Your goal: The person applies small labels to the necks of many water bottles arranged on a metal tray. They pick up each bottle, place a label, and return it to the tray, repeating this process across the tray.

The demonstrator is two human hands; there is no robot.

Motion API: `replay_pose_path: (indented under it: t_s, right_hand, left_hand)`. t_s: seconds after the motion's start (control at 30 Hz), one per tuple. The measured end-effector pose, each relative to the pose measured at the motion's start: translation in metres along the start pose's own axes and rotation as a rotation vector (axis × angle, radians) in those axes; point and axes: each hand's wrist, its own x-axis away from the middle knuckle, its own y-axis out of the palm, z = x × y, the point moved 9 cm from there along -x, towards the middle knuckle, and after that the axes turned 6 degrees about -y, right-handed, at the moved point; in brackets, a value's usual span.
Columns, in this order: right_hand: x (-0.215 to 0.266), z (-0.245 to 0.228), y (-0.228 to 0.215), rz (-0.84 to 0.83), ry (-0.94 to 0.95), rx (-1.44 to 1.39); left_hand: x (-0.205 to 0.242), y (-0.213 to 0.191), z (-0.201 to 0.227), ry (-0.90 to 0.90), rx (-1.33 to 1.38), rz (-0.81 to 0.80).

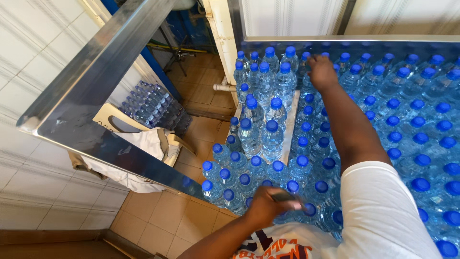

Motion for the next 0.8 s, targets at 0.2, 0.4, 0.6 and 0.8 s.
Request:
replay_pose_path:
  t_s: [0.2, 0.4, 0.6, 0.8]
  right_hand:
    - [0.083, -0.181, -0.206, 0.656, -0.385, -0.292]
    - [0.180, -0.340, -0.250, -0.157, -0.587, -1.015]
    - [0.198, -0.341, -0.259, -0.164, -0.473, -1.006]
    - [0.220, -0.325, -0.261, -0.056, -0.315, -1.048]
  left_hand:
    - [0.020, -0.097, 0.030, -0.008, 0.419, 0.656]
    - [0.020, -0.111, 0.048, 0.534, 0.736, 0.696]
    - [0.015, -0.092, 0.053, 0.525, 0.778, 0.581]
    - [0.025, -0.082, 0.063, 0.447, 0.774, 0.618]
